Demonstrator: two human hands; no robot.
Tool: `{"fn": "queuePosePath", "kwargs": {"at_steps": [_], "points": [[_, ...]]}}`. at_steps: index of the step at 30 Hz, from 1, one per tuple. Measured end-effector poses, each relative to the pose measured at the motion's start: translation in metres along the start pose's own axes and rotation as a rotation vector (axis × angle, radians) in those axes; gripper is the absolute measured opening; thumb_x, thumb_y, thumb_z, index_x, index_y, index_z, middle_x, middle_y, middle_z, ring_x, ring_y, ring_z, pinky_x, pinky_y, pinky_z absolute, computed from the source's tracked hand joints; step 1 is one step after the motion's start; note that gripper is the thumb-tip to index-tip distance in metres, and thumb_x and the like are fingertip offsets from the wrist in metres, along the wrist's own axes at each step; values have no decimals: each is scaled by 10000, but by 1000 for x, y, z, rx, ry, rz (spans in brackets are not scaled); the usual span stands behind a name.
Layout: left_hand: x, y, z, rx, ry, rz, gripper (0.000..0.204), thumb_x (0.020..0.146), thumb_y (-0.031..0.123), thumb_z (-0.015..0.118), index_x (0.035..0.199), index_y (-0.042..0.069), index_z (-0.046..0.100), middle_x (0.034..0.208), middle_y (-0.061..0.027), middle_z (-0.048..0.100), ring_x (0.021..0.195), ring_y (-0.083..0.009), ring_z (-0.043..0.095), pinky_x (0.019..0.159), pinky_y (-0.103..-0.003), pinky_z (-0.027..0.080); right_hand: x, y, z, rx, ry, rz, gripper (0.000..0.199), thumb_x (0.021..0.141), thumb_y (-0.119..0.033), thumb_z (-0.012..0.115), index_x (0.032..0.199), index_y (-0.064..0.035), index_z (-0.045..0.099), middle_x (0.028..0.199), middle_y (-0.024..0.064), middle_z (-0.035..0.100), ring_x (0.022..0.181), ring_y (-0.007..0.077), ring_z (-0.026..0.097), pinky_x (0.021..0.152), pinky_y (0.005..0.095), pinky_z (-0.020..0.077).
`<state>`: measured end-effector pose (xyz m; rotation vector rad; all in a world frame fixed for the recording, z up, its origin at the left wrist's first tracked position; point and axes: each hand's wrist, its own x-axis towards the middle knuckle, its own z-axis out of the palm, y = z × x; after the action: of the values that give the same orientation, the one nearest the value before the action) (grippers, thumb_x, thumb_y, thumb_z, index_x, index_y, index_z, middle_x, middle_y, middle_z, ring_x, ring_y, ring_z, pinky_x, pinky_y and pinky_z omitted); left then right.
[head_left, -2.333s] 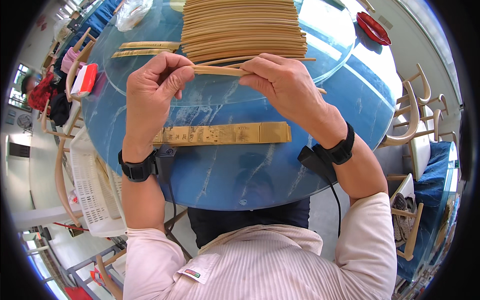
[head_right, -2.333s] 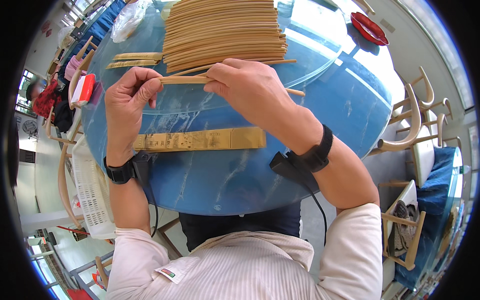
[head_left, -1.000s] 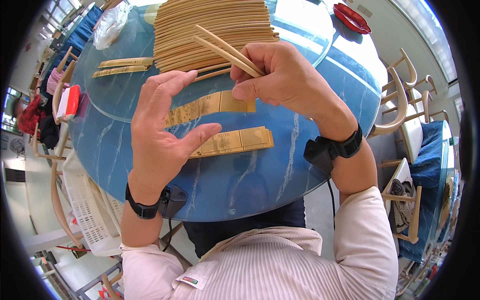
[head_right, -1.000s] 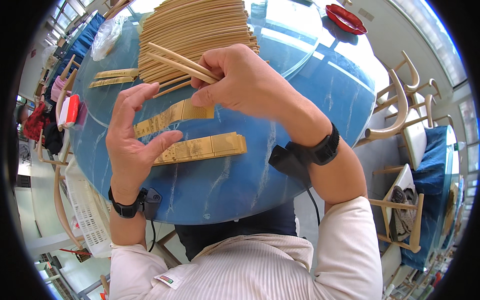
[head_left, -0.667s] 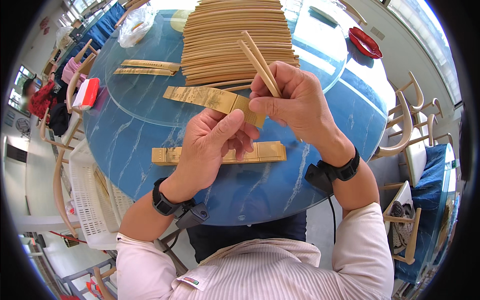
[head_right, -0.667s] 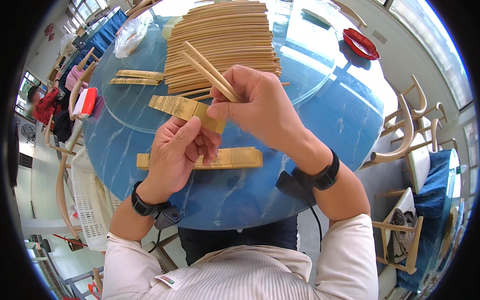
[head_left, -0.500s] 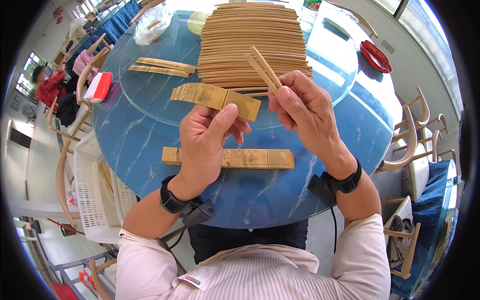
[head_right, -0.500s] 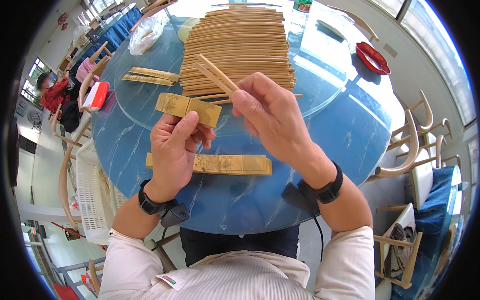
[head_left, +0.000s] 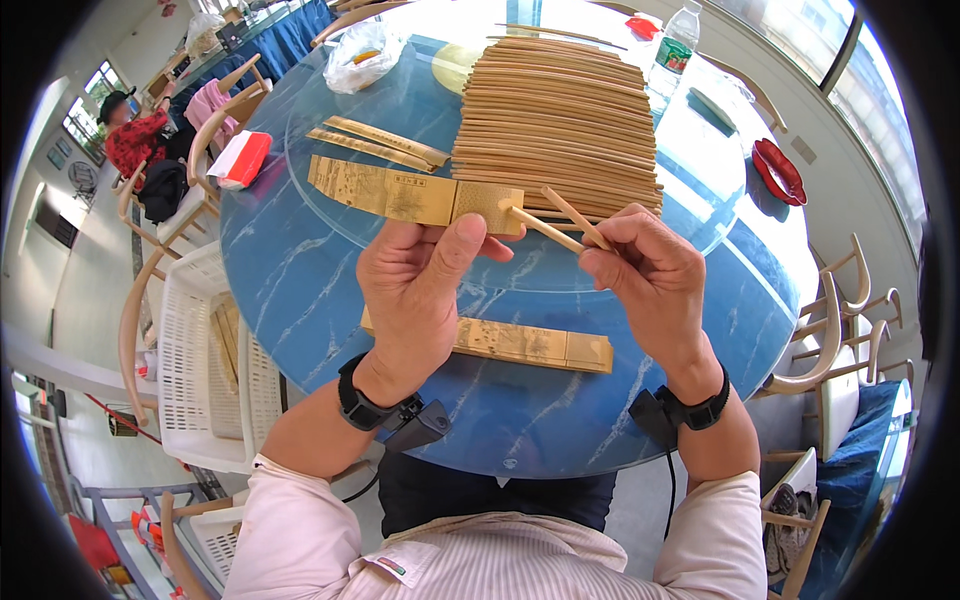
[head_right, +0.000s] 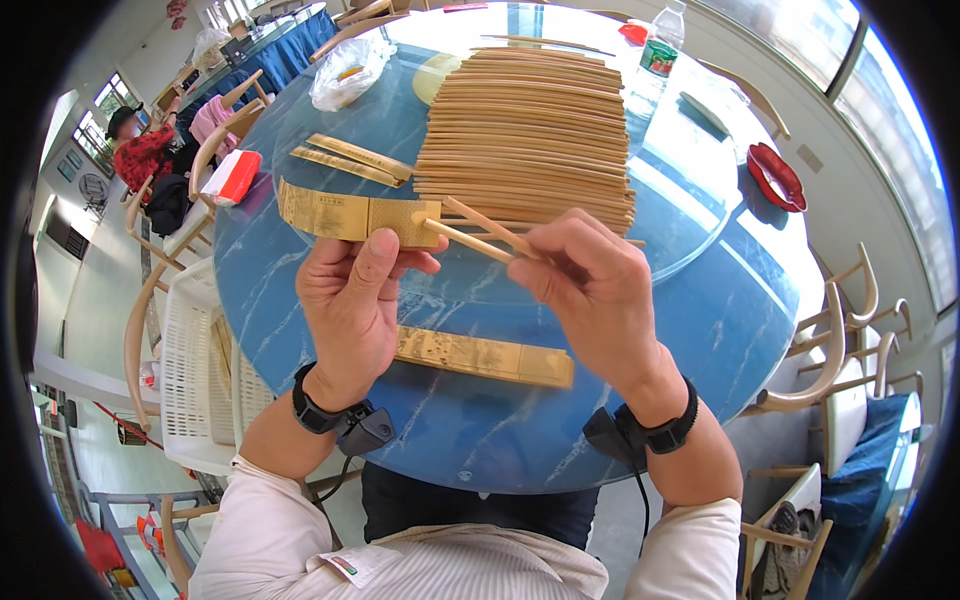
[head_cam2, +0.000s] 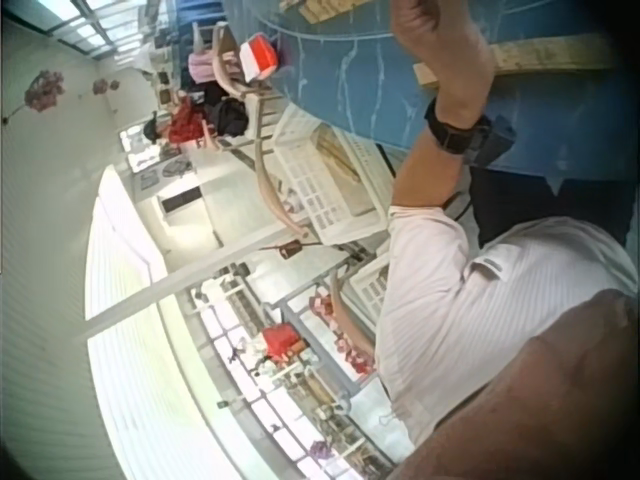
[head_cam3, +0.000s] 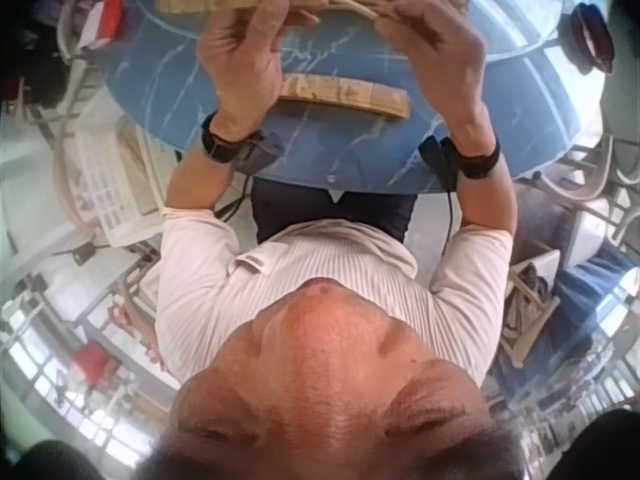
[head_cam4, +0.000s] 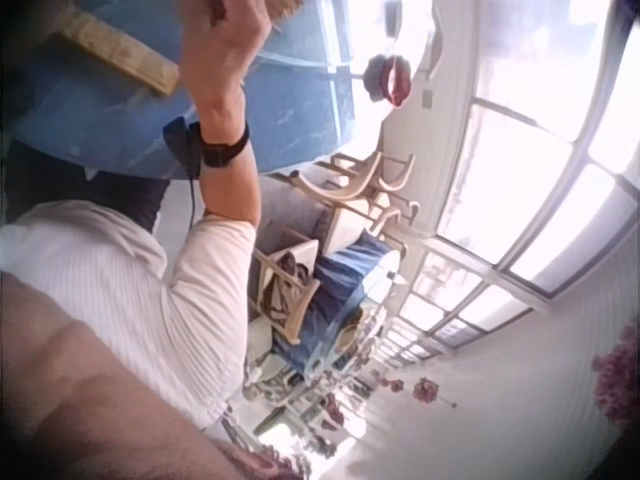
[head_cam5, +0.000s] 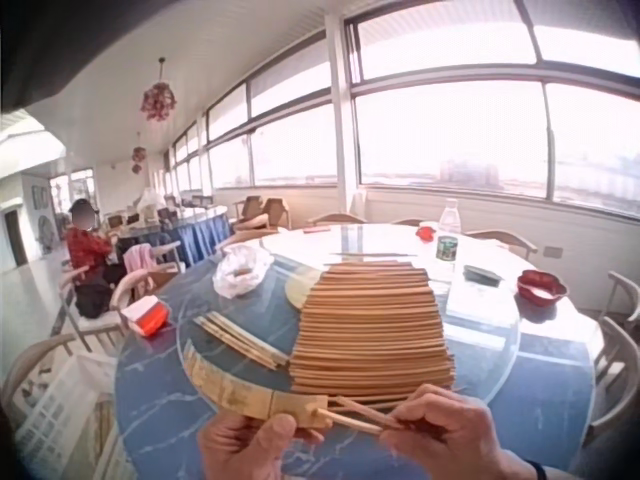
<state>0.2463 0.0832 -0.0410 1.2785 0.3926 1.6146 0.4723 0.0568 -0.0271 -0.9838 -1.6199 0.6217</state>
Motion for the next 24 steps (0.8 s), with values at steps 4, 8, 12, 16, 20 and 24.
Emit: {"fn": "queuePosePath", "kwargs": {"at_steps": [4, 8, 12, 16, 20, 24], "points": [[0, 2, 0, 9, -10, 6, 278, 1055, 129, 696, 1265, -50, 664, 1118, -175, 787, 943, -209, 775, 784, -318, 630, -1, -5, 0, 46, -28, 60, 118, 958, -54, 791, 991, 7, 696, 795, 38, 691, 654, 88, 637, 581, 235, 510], [-1, 1, -1, 19, -25, 9, 271, 1046, 113, 706, 1258, -51, 666, 1108, -174, 787, 924, -205, 772, 775, -313, 624, -2, -9, -4, 57, -81, 149, 93, 1012, -73, 734, 1002, 14, 702, 780, 38, 689, 617, 81, 622, 552, 228, 502], [-1, 2, 0, 49, -37, 13, 259, 1042, 100, 707, 1257, -39, 670, 1084, -166, 789, 920, -209, 776, 757, -317, 626, 0, -10, -5, 97, -135, 185, 101, 1040, -72, 690, 1018, 24, 711, 773, 41, 684, 604, 78, 613, 539, 228, 492], [-2, 1, 0, 140, -73, -15, 258, 1041, 112, 706, 1255, -30, 676, 1045, -161, 795, 887, -221, 781, 739, -334, 630, -1, -2, -4, 92, -120, 140, 72, 1022, -44, 705, 1030, 27, 716, 776, 41, 681, 611, 77, 607, 549, 223, 491], [-4, 2, 0, 200, -111, -108, 218, 1022, 82, 731, 1198, -40, 689, 1048, -155, 787, 905, -181, 774, 729, -286, 619, -1, 1, 4, 52, -92, 49, 67, 1009, -38, 722, 1025, 28, 720, 780, 25, 666, 621, 87, 598, 562, 220, 493], [-3, 1, 1, 130, -61, -111, 211, 1022, 88, 733, 1184, -37, 684, 1037, -150, 790, 884, -171, 770, 728, -280, 613, -4, 2, 9, 65, -143, 29, 82, 1014, -48, 722, 1006, 34, 719, 782, 23, 650, 622, 94, 581, 556, 234, 478]]}}
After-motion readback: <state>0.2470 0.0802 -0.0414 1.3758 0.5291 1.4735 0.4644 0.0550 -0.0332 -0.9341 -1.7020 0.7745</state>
